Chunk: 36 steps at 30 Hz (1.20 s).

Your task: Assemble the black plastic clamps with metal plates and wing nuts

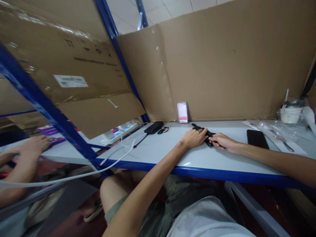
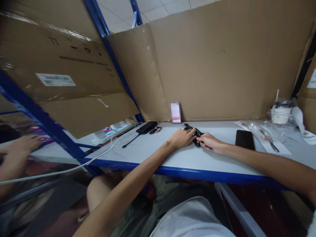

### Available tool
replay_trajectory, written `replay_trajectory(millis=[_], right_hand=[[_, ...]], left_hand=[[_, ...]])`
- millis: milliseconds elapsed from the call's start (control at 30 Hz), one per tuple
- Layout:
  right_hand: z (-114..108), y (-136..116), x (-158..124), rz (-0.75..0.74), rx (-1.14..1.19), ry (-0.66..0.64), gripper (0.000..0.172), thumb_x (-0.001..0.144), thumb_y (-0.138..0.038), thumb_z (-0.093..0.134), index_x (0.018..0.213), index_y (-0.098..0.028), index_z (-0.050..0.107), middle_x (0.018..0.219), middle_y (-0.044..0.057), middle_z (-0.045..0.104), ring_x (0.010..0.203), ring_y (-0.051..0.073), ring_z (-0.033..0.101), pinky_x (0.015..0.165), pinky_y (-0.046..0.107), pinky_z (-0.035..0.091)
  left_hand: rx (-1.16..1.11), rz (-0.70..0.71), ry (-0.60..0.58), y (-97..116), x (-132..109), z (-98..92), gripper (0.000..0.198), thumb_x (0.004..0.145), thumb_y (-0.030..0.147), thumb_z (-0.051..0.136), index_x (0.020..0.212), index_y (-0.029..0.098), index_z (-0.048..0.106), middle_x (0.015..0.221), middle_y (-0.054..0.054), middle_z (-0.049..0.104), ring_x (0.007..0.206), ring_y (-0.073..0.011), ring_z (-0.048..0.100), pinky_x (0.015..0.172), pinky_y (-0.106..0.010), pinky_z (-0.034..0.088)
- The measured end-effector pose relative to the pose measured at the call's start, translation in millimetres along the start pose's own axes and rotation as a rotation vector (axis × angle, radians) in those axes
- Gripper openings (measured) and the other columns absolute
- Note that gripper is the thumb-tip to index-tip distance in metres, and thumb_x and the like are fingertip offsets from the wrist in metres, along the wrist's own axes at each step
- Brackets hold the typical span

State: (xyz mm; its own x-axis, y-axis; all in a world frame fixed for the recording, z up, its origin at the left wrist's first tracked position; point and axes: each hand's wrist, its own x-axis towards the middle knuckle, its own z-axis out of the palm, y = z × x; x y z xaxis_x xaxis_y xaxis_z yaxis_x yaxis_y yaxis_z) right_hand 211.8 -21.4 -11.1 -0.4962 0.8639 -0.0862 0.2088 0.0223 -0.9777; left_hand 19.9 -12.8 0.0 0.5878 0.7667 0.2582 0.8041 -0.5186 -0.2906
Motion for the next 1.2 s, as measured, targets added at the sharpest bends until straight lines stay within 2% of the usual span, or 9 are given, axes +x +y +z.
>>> replay_trajectory(millis=[200,367,467,567,700,933,1067,1133,1200], right_hand=[[2,0,0,-0.020,-0.025,0.011,0.033,0.100,-0.018,0.045,0.068,-0.016,0.051,0.044,-0.007,0.040,0.033,0.005,0.026,0.035,0.021,0.019],[4,6,2,-0.055,-0.018,0.044,0.031,0.098,-0.019,0.048,0.067,-0.017,0.050,0.046,-0.005,0.046,0.033,0.005,0.029,0.034,0.021,0.021],[4,5,2,-0.039,0.006,0.063,0.031,0.099,-0.019,0.047,0.068,-0.017,0.051,0.045,-0.006,0.044,0.032,0.005,0.028,0.034,0.021,0.020],[2,2,2,-0.014,0.019,0.064,0.031,0.099,-0.018,0.047,0.069,-0.016,0.051,0.045,-0.006,0.042,0.033,0.005,0.027,0.034,0.020,0.018],[0,2,3,0.019,0.017,0.052,0.029,0.100,-0.018,0.047,0.071,-0.015,0.053,0.046,-0.006,0.043,0.034,0.005,0.029,0.035,0.019,0.019],[-1,1,8,0.018,-0.067,0.012,0.029,0.099,-0.016,0.046,0.071,-0.017,0.052,0.045,-0.006,0.043,0.032,0.006,0.030,0.035,0.022,0.018],[-4,-2,13,0.021,-0.279,0.056,0.023,0.098,-0.018,0.049,0.075,-0.018,0.053,0.049,-0.004,0.047,0.035,0.008,0.034,0.038,0.024,0.021],[-6,0,13,-0.051,-0.533,0.155,0.020,0.094,-0.019,0.057,0.074,-0.018,0.055,0.056,0.000,0.054,0.044,0.011,0.046,0.044,0.024,0.028],[-8,3,11,-0.165,-0.814,0.262,0.014,0.090,-0.020,0.064,0.077,-0.018,0.059,0.069,0.006,0.063,0.060,0.017,0.059,0.054,0.025,0.035]], left_hand=[[-0.027,-0.070,-0.002,1,1,0.9,0.041,0.106,0.040,0.027,0.121,0.015,0.057,0.103,-0.019,0.073,0.089,-0.0280,0.072,0.077,-0.035,0.047],[-0.060,-0.203,0.021,4,5,1.6,0.046,0.107,0.039,0.024,0.114,0.016,0.063,0.099,-0.019,0.074,0.091,-0.0290,0.072,0.078,-0.037,0.047],[-0.082,-0.265,0.019,5,6,2.1,0.042,0.107,0.035,0.023,0.117,0.017,0.060,0.098,-0.017,0.074,0.091,-0.0283,0.072,0.078,-0.036,0.047],[-0.078,-0.225,-0.019,5,5,2.7,0.035,0.106,0.030,0.028,0.124,0.017,0.054,0.096,-0.017,0.073,0.089,-0.0297,0.072,0.077,-0.037,0.047],[-0.055,-0.150,-0.060,4,2,2.9,0.029,0.103,0.025,0.035,0.125,0.017,0.052,0.099,-0.018,0.073,0.090,-0.0312,0.072,0.077,-0.037,0.048],[-0.083,-0.151,-0.040,7,3,3.3,0.033,0.106,0.037,0.028,0.121,0.019,0.052,0.099,-0.016,0.074,0.090,-0.0293,0.072,0.078,-0.036,0.049],[-0.076,-0.151,-0.032,7,3,3.8,0.030,0.104,0.031,0.031,0.120,0.017,0.052,0.096,-0.016,0.074,0.087,-0.0295,0.072,0.076,-0.036,0.049],[-0.074,-0.145,-0.025,6,3,3.8,0.030,0.103,0.030,0.031,0.120,0.017,0.053,0.097,-0.016,0.073,0.088,-0.0294,0.072,0.077,-0.037,0.049],[-0.066,-0.139,-0.027,5,3,3.9,0.030,0.103,0.030,0.033,0.119,0.017,0.055,0.101,-0.017,0.073,0.090,-0.0297,0.072,0.080,-0.038,0.050]])
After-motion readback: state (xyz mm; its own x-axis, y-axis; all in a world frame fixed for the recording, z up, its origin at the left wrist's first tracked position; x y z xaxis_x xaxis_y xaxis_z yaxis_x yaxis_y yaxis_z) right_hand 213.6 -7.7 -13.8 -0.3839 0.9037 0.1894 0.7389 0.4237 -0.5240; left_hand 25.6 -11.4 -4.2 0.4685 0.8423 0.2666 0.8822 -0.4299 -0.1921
